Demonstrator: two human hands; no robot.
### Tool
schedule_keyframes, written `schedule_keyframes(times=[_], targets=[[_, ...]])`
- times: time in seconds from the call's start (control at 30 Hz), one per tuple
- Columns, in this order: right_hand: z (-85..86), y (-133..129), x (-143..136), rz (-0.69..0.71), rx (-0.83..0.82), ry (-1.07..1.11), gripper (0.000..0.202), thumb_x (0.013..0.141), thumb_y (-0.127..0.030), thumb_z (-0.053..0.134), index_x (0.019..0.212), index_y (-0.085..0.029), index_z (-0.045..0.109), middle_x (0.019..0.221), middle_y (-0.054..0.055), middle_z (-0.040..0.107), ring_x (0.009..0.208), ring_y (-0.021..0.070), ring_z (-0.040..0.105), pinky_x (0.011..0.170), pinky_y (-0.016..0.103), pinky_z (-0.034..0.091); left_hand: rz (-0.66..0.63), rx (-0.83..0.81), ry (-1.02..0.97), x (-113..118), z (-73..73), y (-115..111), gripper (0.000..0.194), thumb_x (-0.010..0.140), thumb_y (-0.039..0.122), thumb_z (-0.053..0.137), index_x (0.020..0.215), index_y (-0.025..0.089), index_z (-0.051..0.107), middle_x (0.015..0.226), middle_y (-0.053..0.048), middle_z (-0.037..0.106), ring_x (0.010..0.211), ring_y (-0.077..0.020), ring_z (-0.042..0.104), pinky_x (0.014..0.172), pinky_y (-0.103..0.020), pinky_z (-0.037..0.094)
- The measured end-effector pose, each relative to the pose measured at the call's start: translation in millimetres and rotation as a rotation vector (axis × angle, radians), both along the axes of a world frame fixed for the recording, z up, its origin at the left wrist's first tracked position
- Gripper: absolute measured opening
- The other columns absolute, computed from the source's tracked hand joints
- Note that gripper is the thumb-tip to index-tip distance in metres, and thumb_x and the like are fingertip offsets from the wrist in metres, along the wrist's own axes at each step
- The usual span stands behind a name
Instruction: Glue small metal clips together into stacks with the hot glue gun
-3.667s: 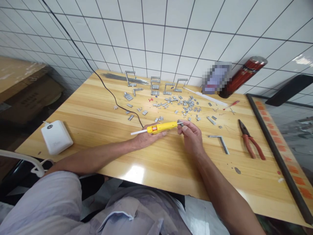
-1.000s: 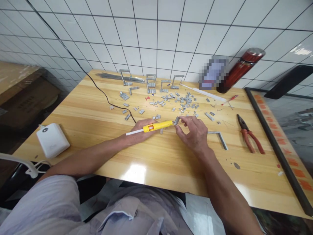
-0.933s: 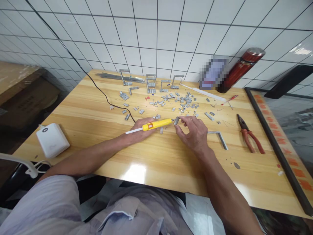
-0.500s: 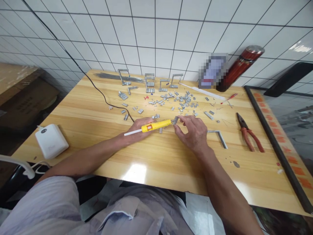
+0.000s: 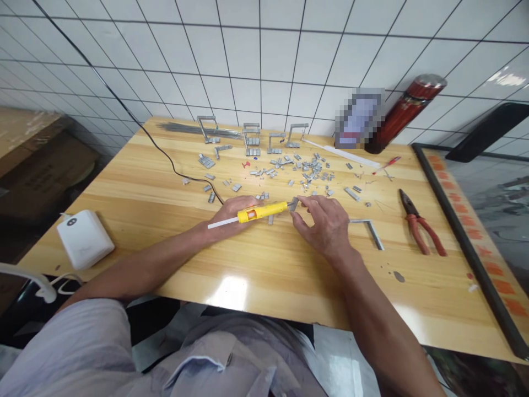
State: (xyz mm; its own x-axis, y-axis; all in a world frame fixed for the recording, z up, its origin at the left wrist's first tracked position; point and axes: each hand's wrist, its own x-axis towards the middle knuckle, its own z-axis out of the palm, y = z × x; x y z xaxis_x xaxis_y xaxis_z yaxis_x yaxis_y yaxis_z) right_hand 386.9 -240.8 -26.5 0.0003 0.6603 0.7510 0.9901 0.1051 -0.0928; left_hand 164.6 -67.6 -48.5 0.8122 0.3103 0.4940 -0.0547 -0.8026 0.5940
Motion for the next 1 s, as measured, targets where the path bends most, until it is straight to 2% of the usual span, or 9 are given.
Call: schedule_keyframes(times=[0.13,0.23,0.33,0.4,0.5,0.67,1.0], targets=[[-0.2,0.0,-0.1,-0.002,0.016,-0.002,0.025,0.095,-0.025,0.070,0.120,-0.023,0.068,0.097,0.008,0.081,0.088,0.0252,0.074,0.076,0.039,0.051,-0.021,-0.058,-0.014,-0.2,1.7,0.1,0.023,0.101,0.041,0.065,0.102,0.020,0.075,0.094,-0.010,0.080,0.086,-0.0195,0.075,0.078,-0.031,0.056],[0.8,0.7,-1.6,0.004,0.027,0.042,0.023,0.095,-0.025,0.070,0.118,-0.022,0.068,0.095,0.008,0.080,0.083,0.0234,0.074,0.074,0.038,0.052,0.082,-0.133,-0.018,-2.4,2.7,-1.9,0.022,0.099,0.041,0.068,0.100,0.021,0.074,0.089,-0.006,0.077,0.078,-0.0169,0.071,0.073,-0.029,0.054],[1.0,1.9,-3.6,0.035,-0.001,0.200,0.020,0.096,-0.025,0.069,0.116,-0.023,0.070,0.087,0.004,0.077,0.074,0.0201,0.071,0.071,0.036,0.055,0.198,-0.217,-0.017,-4.2,2.4,-6.3,0.018,0.099,0.038,0.069,0.094,0.021,0.073,0.082,-0.001,0.071,0.071,-0.0139,0.064,0.066,-0.026,0.049],[0.6,2.4,-4.8,0.078,-0.015,0.303,0.019,0.096,-0.024,0.069,0.114,-0.023,0.071,0.082,0.003,0.074,0.072,0.0188,0.070,0.071,0.035,0.056,0.229,-0.275,-0.007,-4.2,1.7,-10.0,0.017,0.097,0.036,0.071,0.090,0.021,0.072,0.078,0.001,0.069,0.069,-0.0133,0.062,0.064,-0.025,0.048],[0.7,2.5,-6.6,0.123,-0.031,0.406,0.018,0.095,-0.025,0.070,0.114,-0.023,0.072,0.082,0.002,0.074,0.072,0.0182,0.070,0.071,0.034,0.058,0.188,-0.300,0.011,-2.8,0.2,-14.7,0.019,0.096,0.039,0.072,0.090,0.021,0.073,0.077,0.001,0.070,0.068,-0.0132,0.062,0.064,-0.025,0.048],[5.1,1.5,-8.7,0.155,-0.055,0.511,0.019,0.095,-0.026,0.070,0.114,-0.024,0.073,0.090,0.003,0.077,0.072,0.0177,0.070,0.072,0.036,0.060,0.107,-0.312,0.048,-1.0,-0.1,-18.3,0.026,0.096,0.046,0.071,0.095,0.020,0.077,0.086,-0.003,0.077,0.073,-0.0154,0.069,0.071,-0.027,0.054],[10.0,0.3,-9.6,0.161,-0.079,0.602,0.018,0.094,-0.026,0.070,0.111,-0.026,0.074,0.090,0.003,0.078,0.074,0.0182,0.070,0.075,0.037,0.060,0.158,-0.320,0.081,-1.7,10.9,-23.5,0.025,0.097,0.044,0.071,0.093,0.020,0.076,0.083,-0.002,0.078,0.074,-0.0156,0.071,0.072,-0.026,0.056]])
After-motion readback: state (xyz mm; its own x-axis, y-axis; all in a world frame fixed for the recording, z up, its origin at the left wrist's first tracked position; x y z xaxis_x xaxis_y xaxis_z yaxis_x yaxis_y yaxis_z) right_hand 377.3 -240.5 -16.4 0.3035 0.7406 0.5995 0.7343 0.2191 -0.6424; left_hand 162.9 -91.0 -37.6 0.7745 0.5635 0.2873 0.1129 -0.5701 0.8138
